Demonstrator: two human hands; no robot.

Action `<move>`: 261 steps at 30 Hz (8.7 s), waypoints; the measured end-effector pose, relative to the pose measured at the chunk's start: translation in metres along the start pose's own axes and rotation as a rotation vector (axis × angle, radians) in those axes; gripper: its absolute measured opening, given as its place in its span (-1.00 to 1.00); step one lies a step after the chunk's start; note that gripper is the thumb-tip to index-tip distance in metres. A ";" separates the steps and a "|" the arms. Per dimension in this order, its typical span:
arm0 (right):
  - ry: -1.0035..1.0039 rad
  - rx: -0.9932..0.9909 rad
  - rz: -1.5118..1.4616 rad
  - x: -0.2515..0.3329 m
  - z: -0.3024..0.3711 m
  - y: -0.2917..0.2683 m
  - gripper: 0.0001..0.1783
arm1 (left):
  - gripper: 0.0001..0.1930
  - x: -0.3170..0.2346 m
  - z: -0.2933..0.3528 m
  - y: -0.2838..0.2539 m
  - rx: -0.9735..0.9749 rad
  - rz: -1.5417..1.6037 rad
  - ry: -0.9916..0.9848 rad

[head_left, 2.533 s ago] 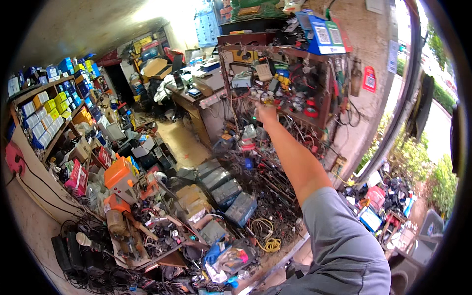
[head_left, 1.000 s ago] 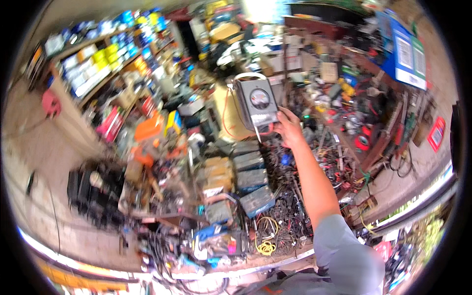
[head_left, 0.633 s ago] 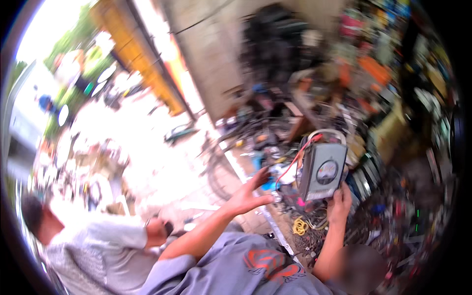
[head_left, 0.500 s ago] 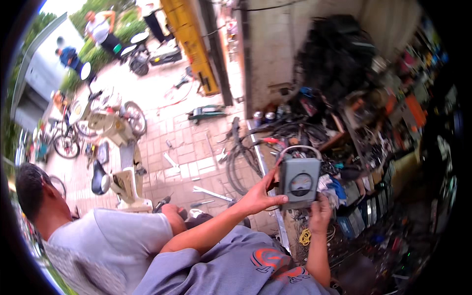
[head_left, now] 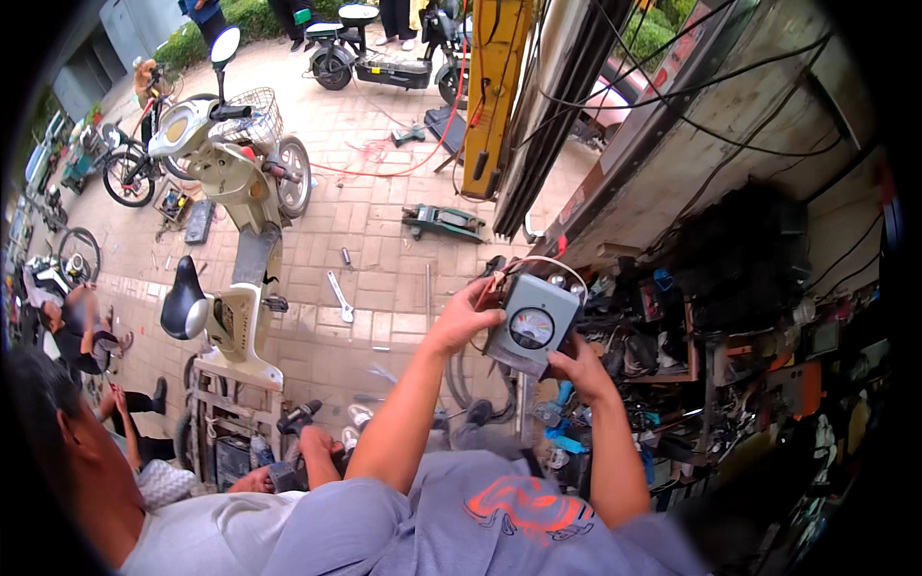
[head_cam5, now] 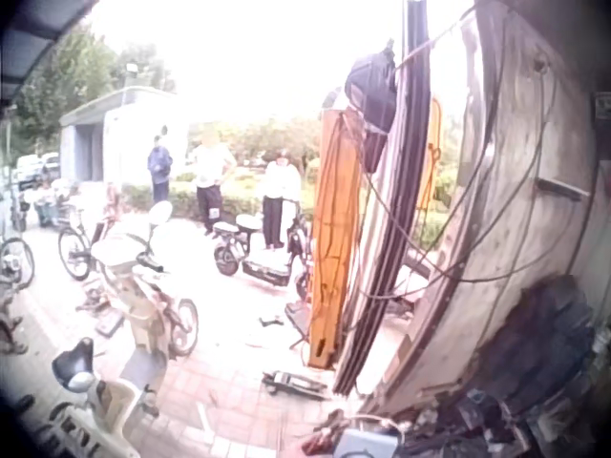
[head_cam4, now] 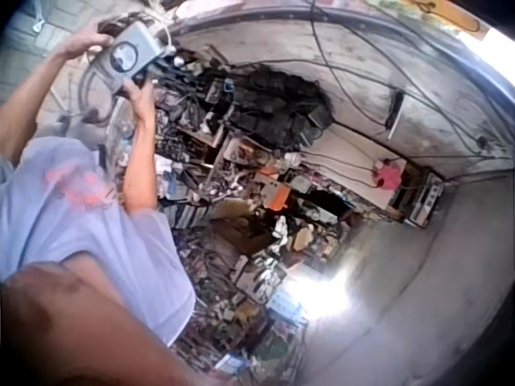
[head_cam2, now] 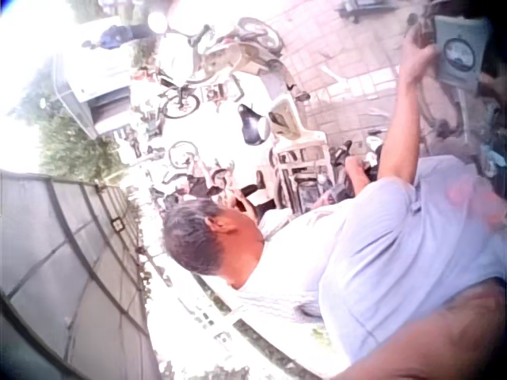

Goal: The person removes the seat cover of an electric scooter using a power drill, then uses a multimeter to test the battery terminals. The person connects and disconnects wires while checking the meter readings.

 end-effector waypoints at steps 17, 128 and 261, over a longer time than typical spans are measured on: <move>0.063 0.097 0.341 0.098 -0.351 0.174 -0.10 | -0.72 -0.076 -0.124 -0.322 -0.529 -0.552 -0.023; -0.165 -0.912 0.878 0.703 -1.803 0.197 -0.22 | -0.68 0.110 -1.456 -1.104 0.491 -0.435 -0.172; -0.329 -0.779 0.408 0.630 -1.676 0.239 -0.21 | -0.70 0.113 -1.584 -1.139 0.592 -0.757 -0.219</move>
Point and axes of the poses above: each hand's wrist, its own z-axis away from the middle knuckle, its own y-axis out of the palm, x = y × z, the point moved 7 cm from there along -z, towards the middle knuckle, and after that the axes turned 10 degrees about y, right-handed, at the moved point
